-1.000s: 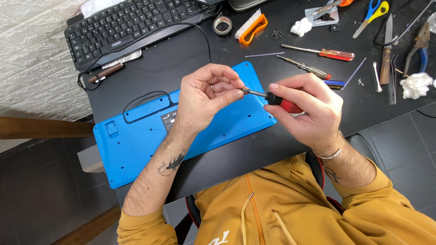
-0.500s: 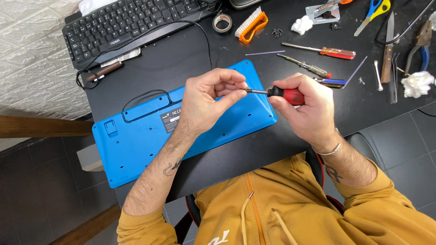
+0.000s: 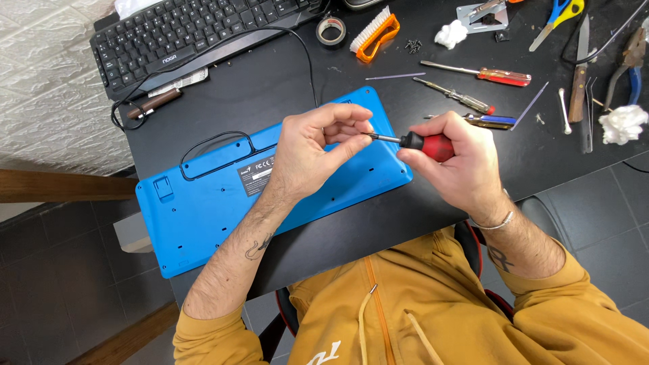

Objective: The person uses a screwdriver to fasten screws into the underside of a blue keyboard. They repeatedly pick up screws from the desk, align them with screw holes, and tighten them in sequence across the keyboard's back panel.

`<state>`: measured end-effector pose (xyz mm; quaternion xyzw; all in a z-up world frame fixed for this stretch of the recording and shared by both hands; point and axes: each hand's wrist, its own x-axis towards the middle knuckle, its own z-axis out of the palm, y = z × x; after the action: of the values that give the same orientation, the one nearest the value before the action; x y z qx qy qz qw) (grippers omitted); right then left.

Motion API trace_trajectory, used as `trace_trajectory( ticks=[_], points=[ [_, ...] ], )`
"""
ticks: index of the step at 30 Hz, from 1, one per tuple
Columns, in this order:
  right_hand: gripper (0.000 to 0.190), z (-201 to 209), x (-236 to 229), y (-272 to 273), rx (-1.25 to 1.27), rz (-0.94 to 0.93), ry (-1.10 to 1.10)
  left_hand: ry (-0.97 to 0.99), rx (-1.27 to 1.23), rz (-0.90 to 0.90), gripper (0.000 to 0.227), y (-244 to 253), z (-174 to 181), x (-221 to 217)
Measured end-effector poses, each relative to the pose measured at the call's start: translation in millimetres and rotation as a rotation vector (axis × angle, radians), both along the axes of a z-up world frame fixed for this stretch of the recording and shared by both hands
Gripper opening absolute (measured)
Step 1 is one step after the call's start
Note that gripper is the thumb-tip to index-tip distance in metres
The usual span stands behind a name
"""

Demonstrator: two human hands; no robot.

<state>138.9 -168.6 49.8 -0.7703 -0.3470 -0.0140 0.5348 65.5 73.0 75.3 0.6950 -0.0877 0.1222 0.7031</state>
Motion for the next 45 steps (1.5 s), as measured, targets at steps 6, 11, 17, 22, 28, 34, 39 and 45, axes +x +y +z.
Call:
trace_trajectory(
  ticks=[6,11,17,22,28,34,39,45],
  points=[
    [0.032,-3.2,12.6,-6.5,-0.075,-0.056,-0.028,-0.018,0.037,-0.005,0.044,-2.9,12.0,-2.4],
    [0.029,19.3,11.4,-7.4,-0.205,-0.136,0.004,0.073,0.464,0.15,0.053,17.7,62.9,-32.0],
    [0.031,27.5,16.8,-3.2,-0.283,-0.045,0.015,0.256,0.749,0.468,0.04,59.2,65.5,-138.3],
    [0.036,49.9,6.3,23.9,-0.337,0.182,0.026,0.18,1.0,0.774,0.021,107.9,-16.9,-235.9],
    [0.034,94.2,-29.0,86.3,-0.354,0.518,-0.16,0.219,0.95,0.991,0.023,108.0,-50.2,-298.6],
    [0.025,95.9,-70.2,164.9,-0.329,0.788,-0.43,0.439,0.71,0.983,0.064,104.6,-63.4,-312.1],
    [0.019,77.1,-102.2,221.3,-0.353,0.908,-0.697,0.44,0.69,1.108,0.072,97.3,-78.8,-309.2],
    [0.014,68.3,-145.9,279.2,-0.404,1.042,-0.775,0.582,0.48,1.222,0.072,94.1,-58.7,-301.1]
  ],
)
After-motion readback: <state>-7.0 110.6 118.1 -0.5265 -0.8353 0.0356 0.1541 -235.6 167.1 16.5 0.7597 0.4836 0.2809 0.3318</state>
